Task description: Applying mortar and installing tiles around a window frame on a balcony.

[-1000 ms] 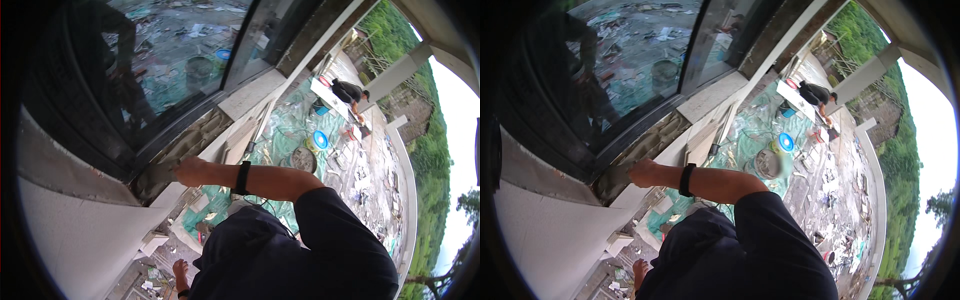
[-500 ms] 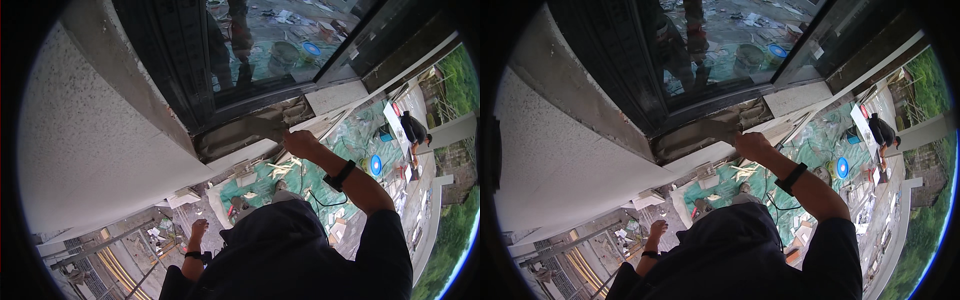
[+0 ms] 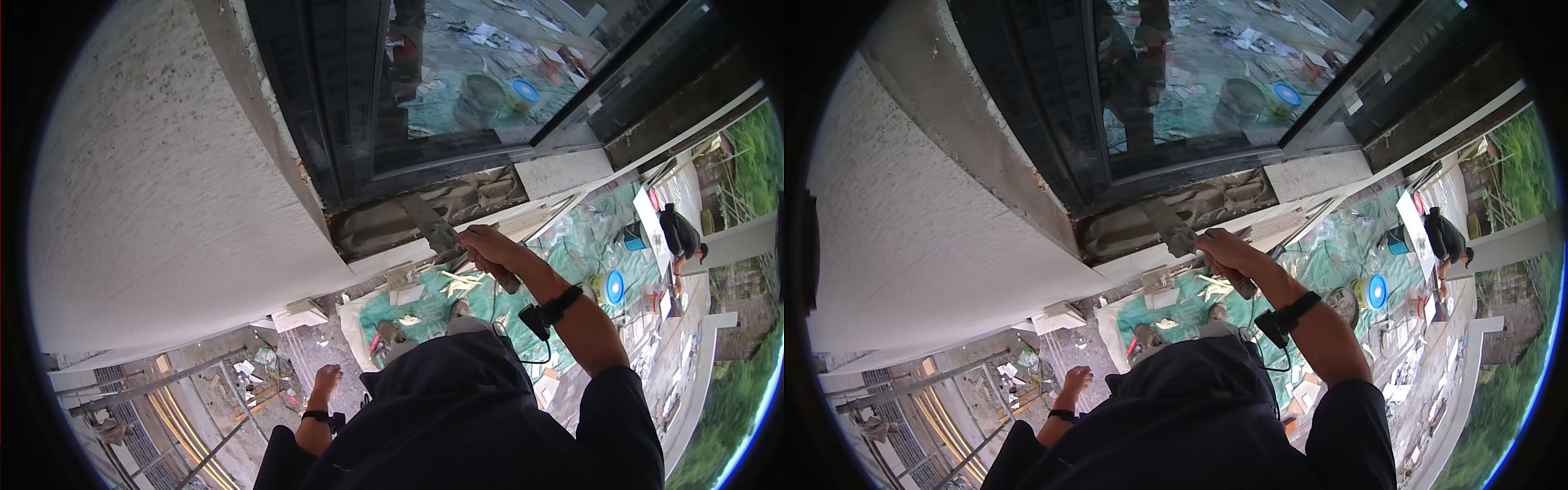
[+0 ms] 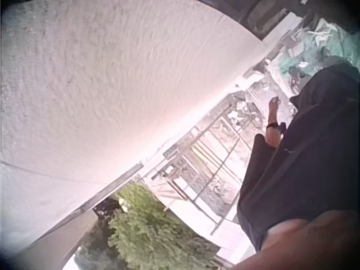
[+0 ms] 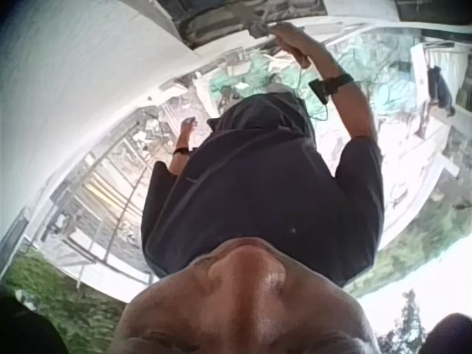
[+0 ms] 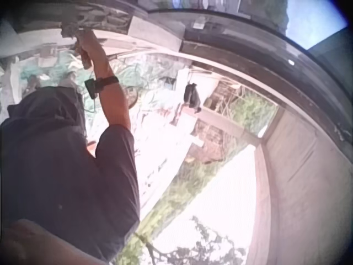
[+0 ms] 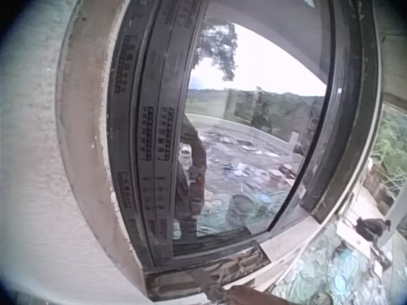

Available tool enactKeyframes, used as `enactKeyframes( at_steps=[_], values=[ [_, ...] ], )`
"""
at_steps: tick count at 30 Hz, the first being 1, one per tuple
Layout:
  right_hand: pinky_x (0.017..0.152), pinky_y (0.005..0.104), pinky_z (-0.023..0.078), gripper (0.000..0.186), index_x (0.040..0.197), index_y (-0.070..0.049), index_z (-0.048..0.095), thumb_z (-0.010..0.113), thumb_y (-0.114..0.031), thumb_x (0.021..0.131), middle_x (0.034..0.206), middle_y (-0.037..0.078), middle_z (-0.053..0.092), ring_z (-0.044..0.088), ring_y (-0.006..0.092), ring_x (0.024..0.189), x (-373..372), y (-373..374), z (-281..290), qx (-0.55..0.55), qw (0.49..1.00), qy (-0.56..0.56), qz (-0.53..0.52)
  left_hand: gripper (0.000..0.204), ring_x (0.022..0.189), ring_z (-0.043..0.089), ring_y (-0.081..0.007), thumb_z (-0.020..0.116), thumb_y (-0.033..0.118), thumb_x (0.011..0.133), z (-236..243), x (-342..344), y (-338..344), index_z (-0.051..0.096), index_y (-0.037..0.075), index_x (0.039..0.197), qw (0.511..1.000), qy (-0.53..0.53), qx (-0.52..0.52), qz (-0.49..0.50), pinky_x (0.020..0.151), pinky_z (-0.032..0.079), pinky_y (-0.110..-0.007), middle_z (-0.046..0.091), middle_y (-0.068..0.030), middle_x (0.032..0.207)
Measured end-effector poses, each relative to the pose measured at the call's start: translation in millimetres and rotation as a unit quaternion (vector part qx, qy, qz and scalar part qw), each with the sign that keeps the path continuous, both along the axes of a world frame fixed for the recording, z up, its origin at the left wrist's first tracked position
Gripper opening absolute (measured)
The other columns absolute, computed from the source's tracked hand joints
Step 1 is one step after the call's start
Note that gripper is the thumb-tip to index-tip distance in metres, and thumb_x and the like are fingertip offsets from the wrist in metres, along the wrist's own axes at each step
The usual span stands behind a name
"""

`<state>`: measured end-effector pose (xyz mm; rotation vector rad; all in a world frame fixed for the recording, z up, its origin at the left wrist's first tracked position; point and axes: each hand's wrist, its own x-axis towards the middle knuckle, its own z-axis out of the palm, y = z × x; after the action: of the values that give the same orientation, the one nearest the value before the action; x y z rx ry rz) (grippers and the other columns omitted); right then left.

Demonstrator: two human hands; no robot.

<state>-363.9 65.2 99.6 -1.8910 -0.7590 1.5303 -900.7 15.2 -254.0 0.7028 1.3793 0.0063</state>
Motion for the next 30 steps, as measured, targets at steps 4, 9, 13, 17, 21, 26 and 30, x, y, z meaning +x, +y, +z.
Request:
enactKeyframes(
  at_steps=[4, 9, 13, 17, 21, 26, 30],
  values=[
    [0.040, 0.0306, 0.042, 0.029, 0.087, -0.001, 0.049, 0.050, -0.028, 0.097, 0.061, 0.005, 0.049, 0.049, 0.0134, 0.044, -22.1, 13.7, -18.1, 0.008, 0.999, 0.041, -0.004, 0.022, 0.062, 0.055, -0.0098, 0.060, 0.019, 0.093, 20.3, 25.8, 15.5, 0.063, 0.000, 0.105, 0.997, -0.021, 0.060, 0.037, 0.054, 0.042, -0.024, 0.066, -0.0069, 0.082],
    [0.040, 0.0323, 0.043, 0.032, 0.096, 0.003, 0.048, 0.050, -0.029, 0.096, 0.063, 0.007, 0.051, 0.050, 0.0142, 0.044, -55.9, 28.2, -29.1, 0.004, 0.998, 0.061, 0.021, 0.024, 0.064, 0.056, -0.0095, 0.061, 0.020, 0.093, 23.6, 28.2, 8.0, 0.063, 0.000, 0.106, 0.996, -0.024, 0.071, 0.039, 0.055, 0.042, -0.024, 0.066, -0.0067, 0.083],
    [0.042, 0.0301, 0.042, 0.026, 0.091, -0.006, 0.045, 0.050, -0.030, 0.097, 0.066, 0.003, 0.049, 0.048, 0.0126, 0.046, -80.2, 38.9, -34.9, -0.012, 0.995, 0.097, 0.033, 0.022, 0.062, 0.056, -0.0095, 0.061, 0.022, 0.094, 21.1, 27.5, -2.6, 0.062, 0.002, 0.104, 0.999, -0.001, 0.037, 0.017, 0.053, 0.042, -0.023, 0.065, -0.0047, 0.080],
    [0.050, 0.0373, 0.050, 0.033, 0.094, -0.001, 0.049, 0.051, -0.034, 0.096, 0.068, 0.011, 0.058, 0.059, 0.0207, 0.053, -89.5, 48.6, -40.5, 0.006, 0.993, 0.006, 0.121, 0.022, 0.060, 0.056, -0.0097, 0.062, 0.022, 0.093, 14.1, 19.6, -9.8, 0.063, 0.001, 0.102, 1.000, 0.002, 0.010, 0.017, 0.052, 0.042, -0.023, 0.065, -0.0047, 0.078],
    [0.075, 0.0530, 0.054, 0.044, 0.103, 0.007, 0.054, 0.051, -0.035, 0.092, 0.086, 0.029, 0.066, 0.067, 0.0446, 0.082, -63.7, 42.2, -36.7, 0.084, 0.853, -0.405, 0.318, 0.022, 0.061, 0.056, -0.0095, 0.062, 0.022, 0.093, 19.5, 17.8, -11.8, 0.063, 0.003, 0.105, 0.999, 0.014, 0.021, 0.040, 0.052, 0.041, -0.023, 0.066, -0.0054, 0.080],
    [0.074, 0.0514, 0.055, 0.043, 0.105, 0.006, 0.053, 0.050, -0.035, 0.092, 0.084, 0.025, 0.068, 0.068, 0.0419, 0.081, 9.3, 6.6, -15.4, 0.008, 0.829, -0.469, 0.305, 0.022, 0.061, 0.057, -0.0099, 0.061, 0.020, 0.094, 26.8, 27.7, -2.1, 0.063, 0.003, 0.107, 0.998, 0.020, 0.038, 0.040, 0.051, 0.042, -0.023, 0.066, -0.0064, 0.082],
    [0.075, 0.0508, 0.055, 0.042, 0.107, 0.006, 0.052, 0.049, -0.034, 0.093, 0.084, 0.024, 0.068, 0.069, 0.0406, 0.083, 58.7, -16.9, -19.9, -0.031, 0.822, -0.505, 0.263, 0.021, 0.061, 0.058, -0.0106, 0.062, 0.018, 0.093, 28.0, 42.2, 0.0, 0.062, 0.002, 0.107, 0.999, 0.032, 0.032, 0.020, 0.052, 0.043, -0.023, 0.066, -0.0070, 0.080]
  ],
)
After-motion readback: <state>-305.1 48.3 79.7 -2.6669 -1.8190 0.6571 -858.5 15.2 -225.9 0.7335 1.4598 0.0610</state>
